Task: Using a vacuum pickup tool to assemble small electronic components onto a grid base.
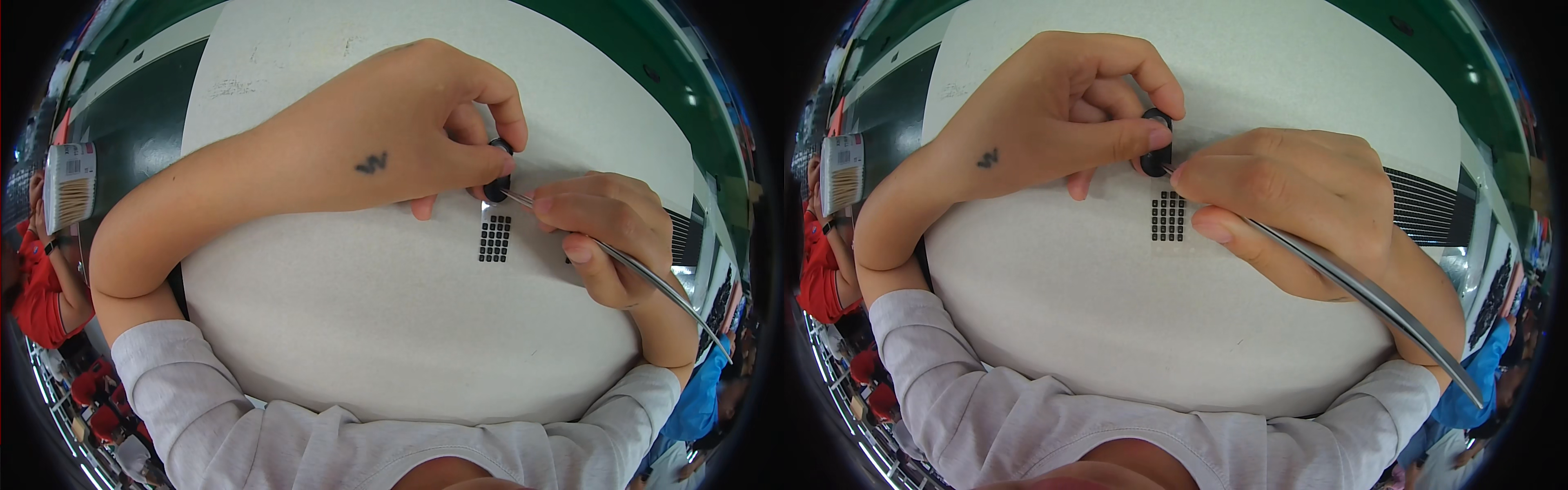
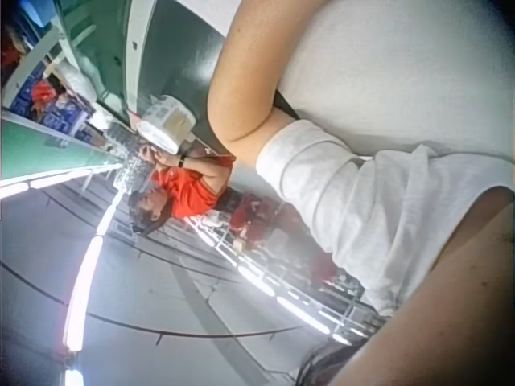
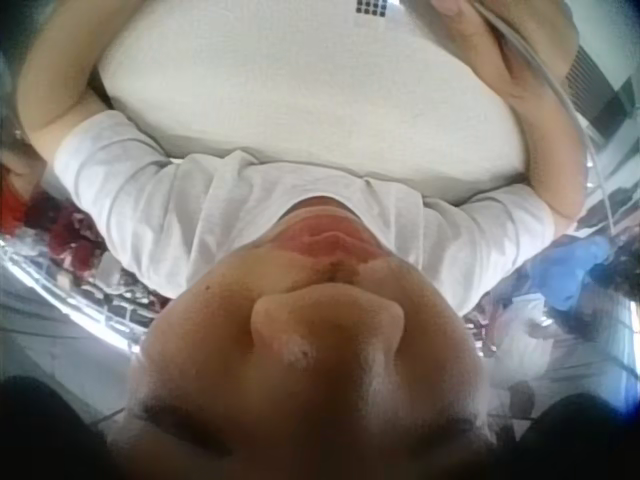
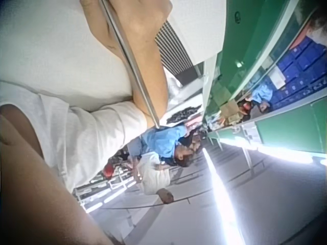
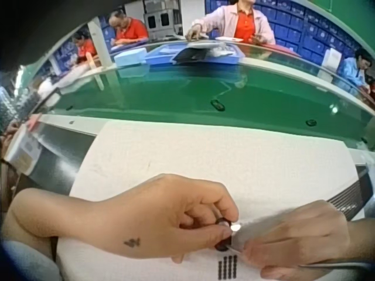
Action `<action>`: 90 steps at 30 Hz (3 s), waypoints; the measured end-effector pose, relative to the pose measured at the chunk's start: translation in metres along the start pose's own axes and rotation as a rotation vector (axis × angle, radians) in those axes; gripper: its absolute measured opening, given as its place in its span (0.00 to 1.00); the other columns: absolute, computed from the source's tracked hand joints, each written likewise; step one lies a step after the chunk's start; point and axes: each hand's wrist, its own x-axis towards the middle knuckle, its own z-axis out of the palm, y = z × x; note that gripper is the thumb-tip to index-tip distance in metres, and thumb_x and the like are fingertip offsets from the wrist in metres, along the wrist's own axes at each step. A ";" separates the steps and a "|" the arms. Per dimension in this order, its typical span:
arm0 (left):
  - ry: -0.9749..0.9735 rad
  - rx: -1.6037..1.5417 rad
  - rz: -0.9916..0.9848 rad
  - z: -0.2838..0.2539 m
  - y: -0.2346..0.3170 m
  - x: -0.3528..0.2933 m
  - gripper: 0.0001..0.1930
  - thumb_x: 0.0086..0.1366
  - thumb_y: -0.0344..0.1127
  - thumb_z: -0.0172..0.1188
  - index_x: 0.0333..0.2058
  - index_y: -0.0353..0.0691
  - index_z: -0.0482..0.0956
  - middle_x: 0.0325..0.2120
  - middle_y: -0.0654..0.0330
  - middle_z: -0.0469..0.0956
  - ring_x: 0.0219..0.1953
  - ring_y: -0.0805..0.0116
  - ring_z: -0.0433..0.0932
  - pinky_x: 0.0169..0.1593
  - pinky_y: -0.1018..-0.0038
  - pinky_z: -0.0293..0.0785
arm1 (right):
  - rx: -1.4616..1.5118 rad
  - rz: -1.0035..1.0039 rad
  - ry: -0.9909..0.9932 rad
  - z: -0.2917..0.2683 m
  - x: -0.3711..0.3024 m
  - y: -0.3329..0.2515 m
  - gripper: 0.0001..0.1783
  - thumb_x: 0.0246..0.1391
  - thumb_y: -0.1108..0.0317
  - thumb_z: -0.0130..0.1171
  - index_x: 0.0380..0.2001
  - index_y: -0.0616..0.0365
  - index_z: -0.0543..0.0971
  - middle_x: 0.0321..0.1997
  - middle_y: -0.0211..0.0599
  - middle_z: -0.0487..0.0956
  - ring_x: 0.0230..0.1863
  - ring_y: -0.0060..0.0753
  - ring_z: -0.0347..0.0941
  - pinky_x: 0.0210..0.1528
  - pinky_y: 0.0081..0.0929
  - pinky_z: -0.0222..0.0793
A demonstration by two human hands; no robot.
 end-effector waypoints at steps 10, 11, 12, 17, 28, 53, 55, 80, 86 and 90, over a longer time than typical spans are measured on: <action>0.000 0.016 0.046 0.000 -0.004 0.001 0.05 0.54 0.25 0.53 0.31 0.32 0.70 0.15 0.60 0.73 0.10 0.83 0.65 0.13 0.88 0.58 | -0.062 -0.016 -0.007 0.000 -0.001 -0.001 0.10 0.53 0.65 0.46 0.30 0.62 0.71 0.25 0.41 0.76 0.22 0.32 0.72 0.22 0.24 0.67; -0.001 0.015 0.046 0.000 -0.005 0.002 0.05 0.54 0.25 0.53 0.31 0.32 0.70 0.15 0.60 0.73 0.10 0.83 0.65 0.13 0.88 0.58 | -0.061 -0.014 -0.008 0.001 -0.001 0.000 0.10 0.53 0.65 0.46 0.30 0.62 0.71 0.25 0.41 0.76 0.22 0.32 0.72 0.22 0.24 0.67; 0.003 0.014 0.043 0.000 -0.003 0.001 0.05 0.53 0.24 0.53 0.31 0.32 0.70 0.15 0.60 0.73 0.10 0.82 0.65 0.13 0.88 0.58 | -0.082 -0.038 -0.003 0.001 -0.001 -0.001 0.10 0.53 0.65 0.46 0.29 0.61 0.70 0.26 0.41 0.76 0.22 0.32 0.72 0.22 0.23 0.67; 0.017 0.004 0.029 0.000 -0.001 0.001 0.05 0.53 0.25 0.54 0.30 0.32 0.70 0.15 0.61 0.72 0.10 0.82 0.65 0.13 0.88 0.58 | -0.136 -0.079 -0.002 0.001 0.001 -0.002 0.09 0.53 0.64 0.47 0.29 0.60 0.70 0.25 0.40 0.76 0.23 0.32 0.73 0.22 0.23 0.67; 0.011 0.017 0.051 0.000 -0.003 0.001 0.05 0.53 0.25 0.54 0.29 0.32 0.70 0.14 0.61 0.72 0.11 0.82 0.65 0.14 0.88 0.58 | -0.226 -0.127 0.019 0.005 -0.001 -0.001 0.11 0.53 0.62 0.46 0.29 0.59 0.71 0.24 0.38 0.75 0.22 0.30 0.72 0.20 0.22 0.67; -0.180 -0.043 0.098 -0.007 0.003 0.008 0.12 0.53 0.23 0.55 0.37 0.39 0.68 0.26 0.69 0.66 0.24 0.90 0.60 0.22 0.92 0.55 | 0.111 0.109 0.122 -0.013 0.000 -0.002 0.05 0.44 0.75 0.53 0.25 0.66 0.74 0.23 0.41 0.74 0.20 0.34 0.71 0.21 0.22 0.66; -0.153 -0.100 0.087 -0.005 0.002 0.004 0.10 0.53 0.23 0.53 0.36 0.39 0.68 0.26 0.69 0.65 0.23 0.90 0.60 0.22 0.92 0.54 | 0.154 0.100 0.161 -0.011 -0.006 -0.003 0.07 0.48 0.70 0.49 0.27 0.65 0.73 0.25 0.41 0.75 0.21 0.32 0.72 0.22 0.22 0.67; 1.245 1.045 0.266 -0.167 -0.068 0.031 0.11 0.54 0.43 0.52 0.29 0.42 0.74 0.31 0.57 0.71 0.37 0.58 0.69 0.41 0.67 0.64 | 0.224 0.192 0.121 -0.002 -0.015 -0.004 0.06 0.44 0.74 0.51 0.27 0.63 0.74 0.18 0.38 0.73 0.14 0.29 0.67 0.17 0.19 0.60; 1.450 0.888 -0.010 -0.264 -0.113 -0.044 0.16 0.55 0.47 0.48 0.31 0.40 0.76 0.29 0.52 0.73 0.34 0.57 0.71 0.38 0.67 0.67 | 0.174 0.135 0.031 -0.008 -0.008 -0.005 0.08 0.50 0.72 0.43 0.29 0.63 0.72 0.22 0.40 0.75 0.18 0.27 0.73 0.20 0.17 0.68; 1.160 0.777 0.048 -0.275 -0.117 -0.057 0.15 0.55 0.43 0.53 0.33 0.36 0.75 0.30 0.56 0.73 0.35 0.65 0.70 0.40 0.74 0.65 | 0.121 0.090 0.085 -0.011 -0.009 -0.005 0.08 0.51 0.72 0.43 0.29 0.63 0.72 0.22 0.40 0.75 0.18 0.27 0.72 0.20 0.18 0.67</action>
